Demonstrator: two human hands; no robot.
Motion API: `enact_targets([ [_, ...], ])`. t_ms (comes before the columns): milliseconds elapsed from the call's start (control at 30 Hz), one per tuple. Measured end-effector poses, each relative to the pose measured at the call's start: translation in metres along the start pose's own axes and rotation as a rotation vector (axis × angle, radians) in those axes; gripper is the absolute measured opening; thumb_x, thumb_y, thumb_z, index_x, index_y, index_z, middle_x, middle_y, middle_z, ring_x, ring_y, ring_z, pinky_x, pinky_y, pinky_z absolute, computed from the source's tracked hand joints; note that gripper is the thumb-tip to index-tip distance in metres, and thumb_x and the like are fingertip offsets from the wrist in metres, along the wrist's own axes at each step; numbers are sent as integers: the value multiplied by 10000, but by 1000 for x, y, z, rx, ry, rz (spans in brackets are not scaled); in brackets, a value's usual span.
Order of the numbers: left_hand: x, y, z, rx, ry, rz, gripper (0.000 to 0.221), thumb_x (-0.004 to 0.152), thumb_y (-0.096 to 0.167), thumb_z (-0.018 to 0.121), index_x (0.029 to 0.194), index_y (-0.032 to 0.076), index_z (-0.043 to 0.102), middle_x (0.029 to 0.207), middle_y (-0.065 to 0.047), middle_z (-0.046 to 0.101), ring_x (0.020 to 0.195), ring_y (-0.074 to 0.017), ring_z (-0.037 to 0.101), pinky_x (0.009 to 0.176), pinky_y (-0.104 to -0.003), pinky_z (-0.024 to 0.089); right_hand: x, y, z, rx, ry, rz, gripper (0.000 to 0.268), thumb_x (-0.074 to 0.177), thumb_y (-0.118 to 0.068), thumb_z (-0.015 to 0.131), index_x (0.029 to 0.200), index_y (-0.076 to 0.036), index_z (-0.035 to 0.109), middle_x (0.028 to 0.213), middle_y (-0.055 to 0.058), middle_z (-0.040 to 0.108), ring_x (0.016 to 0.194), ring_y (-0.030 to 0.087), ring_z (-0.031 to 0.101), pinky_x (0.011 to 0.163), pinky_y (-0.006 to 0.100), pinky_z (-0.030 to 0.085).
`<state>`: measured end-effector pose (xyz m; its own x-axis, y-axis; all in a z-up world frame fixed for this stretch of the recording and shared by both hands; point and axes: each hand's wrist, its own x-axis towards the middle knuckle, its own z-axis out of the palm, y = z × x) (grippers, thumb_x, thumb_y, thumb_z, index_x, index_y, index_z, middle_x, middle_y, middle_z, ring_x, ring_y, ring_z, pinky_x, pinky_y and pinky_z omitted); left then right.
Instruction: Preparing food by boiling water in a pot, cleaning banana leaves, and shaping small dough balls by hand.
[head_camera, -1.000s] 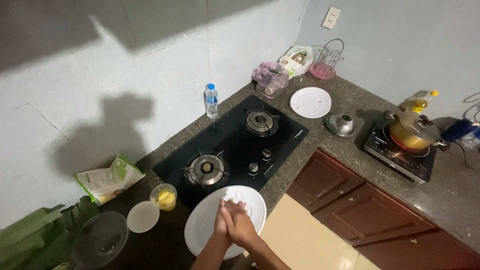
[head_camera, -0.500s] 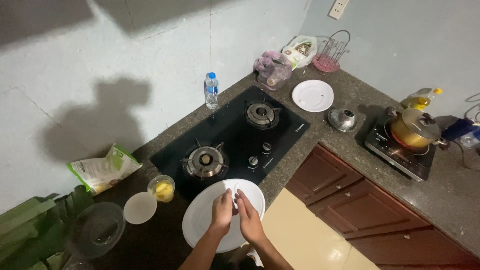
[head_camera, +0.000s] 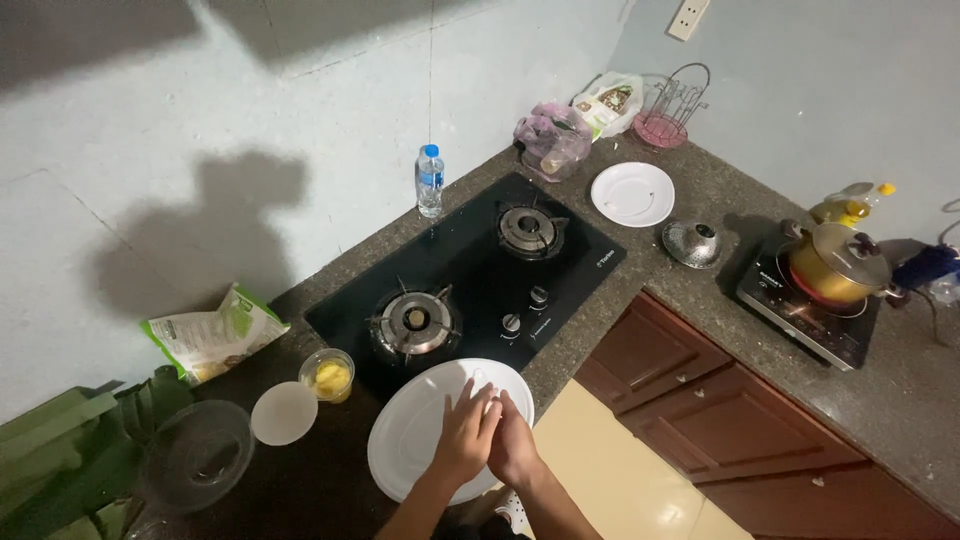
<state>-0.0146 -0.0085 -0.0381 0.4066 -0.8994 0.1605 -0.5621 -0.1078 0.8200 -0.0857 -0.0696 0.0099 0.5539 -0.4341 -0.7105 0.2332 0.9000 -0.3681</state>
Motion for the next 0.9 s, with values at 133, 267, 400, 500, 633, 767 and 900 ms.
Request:
enact_targets([
  [133, -1, 24, -19, -166, -60, -160, 533, 1021, 390, 336, 1437, 97, 495, 1532, -85, 435, 1472, -268, 256, 1167, -539, 96, 8, 3, -6, -22, -25, -61, 415, 1037, -381, 439, 1126, -56, 680, 1124, 134, 696, 1109, 265, 625, 1059, 338, 426],
  [267, -4, 27, -23, -413, 194, -196, 474, 1006, 364, 440, 1296, 34, 619, 1306, -139, 677, 1253, -277, 615, 1065, -364, 461, -27, -5, 29, -97, 201, 5, 536, 944, -360, 565, 1360, -27, 627, 1361, 233, 625, 1160, 342, 570, 968, 359, 439],
  [400, -2, 23, -21, -528, 107, -488, 482, 962, 444, 448, 1267, 142, 669, 1181, -56, 763, 1118, -184, 732, 824, -299, 599, 17, 7, -11, -202, 57, -66, 417, 1030, -411, 460, 1141, -74, 679, 934, 133, 675, 824, 276, 586, 751, 365, 426],
  [500, 1, 26, -20, -627, 55, -587, 475, 976, 439, 433, 1262, 146, 674, 1191, -52, 738, 1085, -188, 693, 836, -301, 550, 15, 5, -8, -232, 32, -97, 382, 1009, -352, 485, 1178, -63, 669, 973, 141, 675, 853, 279, 594, 758, 366, 444],
  [633, 3, 18, -15, -700, 95, -637, 474, 987, 403, 446, 1293, 116, 665, 1339, -88, 685, 1271, -226, 622, 1060, -336, 473, 8, 2, -2, -304, -14, -159, 365, 961, -219, 539, 1260, -40, 645, 1061, 159, 676, 920, 287, 612, 773, 369, 484],
  [767, 3, 15, -15, -742, 116, -750, 491, 988, 437, 424, 1331, 153, 629, 1353, -103, 655, 1238, -253, 622, 998, -361, 504, 0, 9, -6, -375, -53, -204, 437, 912, -85, 591, 1343, -17, 622, 1150, 178, 677, 987, 296, 630, 788, 373, 525],
  [900, 3, 10, -15, -722, 119, -752, 470, 994, 405, 415, 1339, 168, 628, 1386, -92, 621, 1281, -257, 581, 1031, -372, 471, 18, 15, -25, -399, -186, -270, 339, 887, 64, 562, 1220, 31, 622, 1120, 156, 650, 972, 258, 599, 783, 360, 524],
])
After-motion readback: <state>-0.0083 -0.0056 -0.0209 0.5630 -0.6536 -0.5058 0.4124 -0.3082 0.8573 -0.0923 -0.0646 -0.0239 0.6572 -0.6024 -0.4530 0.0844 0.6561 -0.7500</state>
